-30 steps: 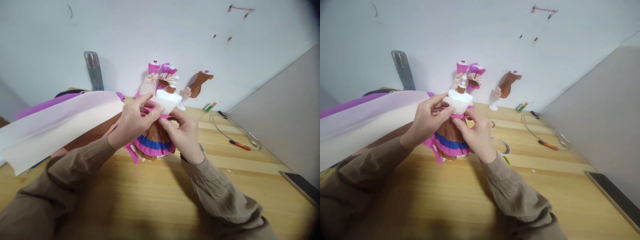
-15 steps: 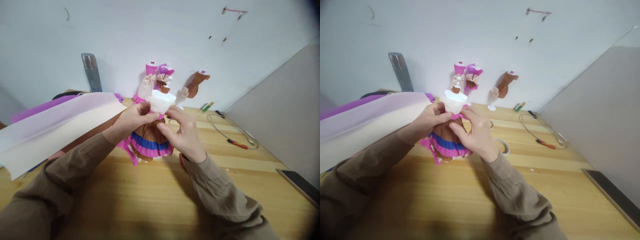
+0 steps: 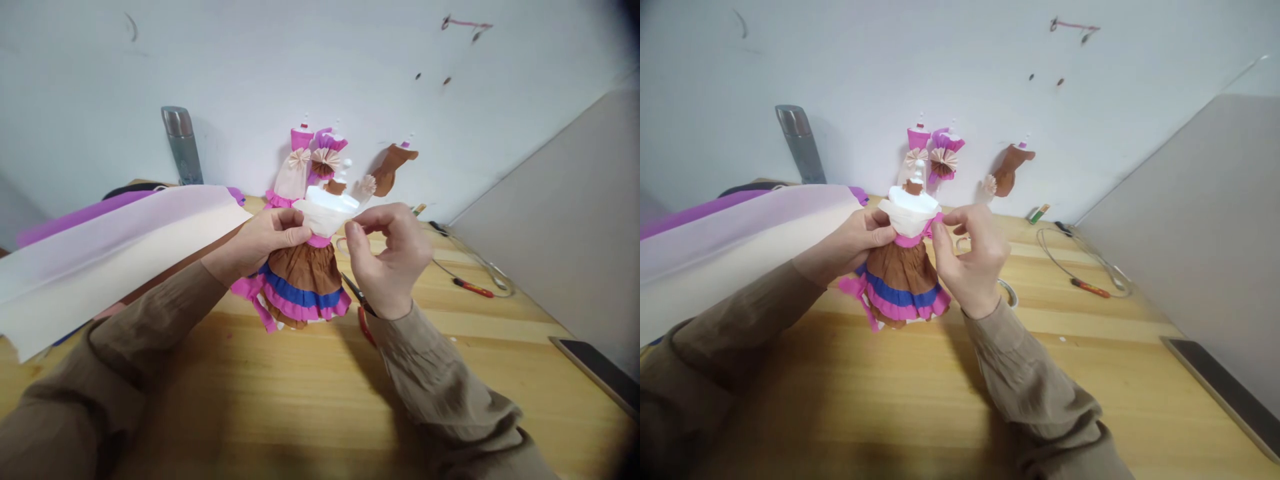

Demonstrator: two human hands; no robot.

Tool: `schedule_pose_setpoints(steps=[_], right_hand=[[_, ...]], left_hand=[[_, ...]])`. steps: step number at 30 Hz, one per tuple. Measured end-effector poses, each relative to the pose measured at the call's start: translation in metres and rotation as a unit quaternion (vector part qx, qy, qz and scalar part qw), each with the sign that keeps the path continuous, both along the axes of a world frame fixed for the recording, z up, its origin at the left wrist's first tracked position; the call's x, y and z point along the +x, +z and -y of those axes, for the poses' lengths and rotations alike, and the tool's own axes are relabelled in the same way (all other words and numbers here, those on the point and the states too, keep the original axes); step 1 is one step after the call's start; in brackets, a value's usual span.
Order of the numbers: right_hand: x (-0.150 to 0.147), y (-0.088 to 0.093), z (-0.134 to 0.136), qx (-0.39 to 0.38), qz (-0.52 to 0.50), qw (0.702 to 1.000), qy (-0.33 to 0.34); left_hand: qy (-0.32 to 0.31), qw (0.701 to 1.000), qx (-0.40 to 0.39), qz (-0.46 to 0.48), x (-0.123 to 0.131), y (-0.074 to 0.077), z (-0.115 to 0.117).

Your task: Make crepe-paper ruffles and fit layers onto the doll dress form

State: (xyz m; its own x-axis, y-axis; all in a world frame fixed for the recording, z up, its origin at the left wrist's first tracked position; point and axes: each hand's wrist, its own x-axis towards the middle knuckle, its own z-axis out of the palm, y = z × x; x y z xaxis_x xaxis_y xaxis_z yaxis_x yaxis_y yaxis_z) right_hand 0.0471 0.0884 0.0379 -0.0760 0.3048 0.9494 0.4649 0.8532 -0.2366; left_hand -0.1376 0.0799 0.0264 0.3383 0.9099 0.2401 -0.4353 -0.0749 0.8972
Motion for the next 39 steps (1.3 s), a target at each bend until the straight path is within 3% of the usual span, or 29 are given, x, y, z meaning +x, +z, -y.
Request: schedule_pose_setpoints(steps=[10,17,21,29,39], right_hand=[[0.0017,0.003,0.0041,0.061,0.035,0.996,-0.061],[0.0007,0.0033,0.001,0.103,0.029,0.994,-0.013],[0.0019,0.0017,0.0019,0.082,0.042,0.995,-0.04],[0.0018,0.0017,-0.0006,0.131,0.036,0.99,-0.033],[0.0009,0.0012,-0.0002,0.148,0.056,0.984,-0.086]], left_hand=[[0.018,0.999,0.007,-0.03,0.0021,0.001,0.0013],[0.021,0.999,0.012,-0.031,0.0033,0.0,0.0011],[0.014,1.0,0.01,-0.026,0.004,0.0023,0.0034],[0.019,0.999,0.022,-0.035,0.0043,0.0002,0.0037],[0.026,0.999,0.022,-0.038,0.0064,0.0009,0.0037]])
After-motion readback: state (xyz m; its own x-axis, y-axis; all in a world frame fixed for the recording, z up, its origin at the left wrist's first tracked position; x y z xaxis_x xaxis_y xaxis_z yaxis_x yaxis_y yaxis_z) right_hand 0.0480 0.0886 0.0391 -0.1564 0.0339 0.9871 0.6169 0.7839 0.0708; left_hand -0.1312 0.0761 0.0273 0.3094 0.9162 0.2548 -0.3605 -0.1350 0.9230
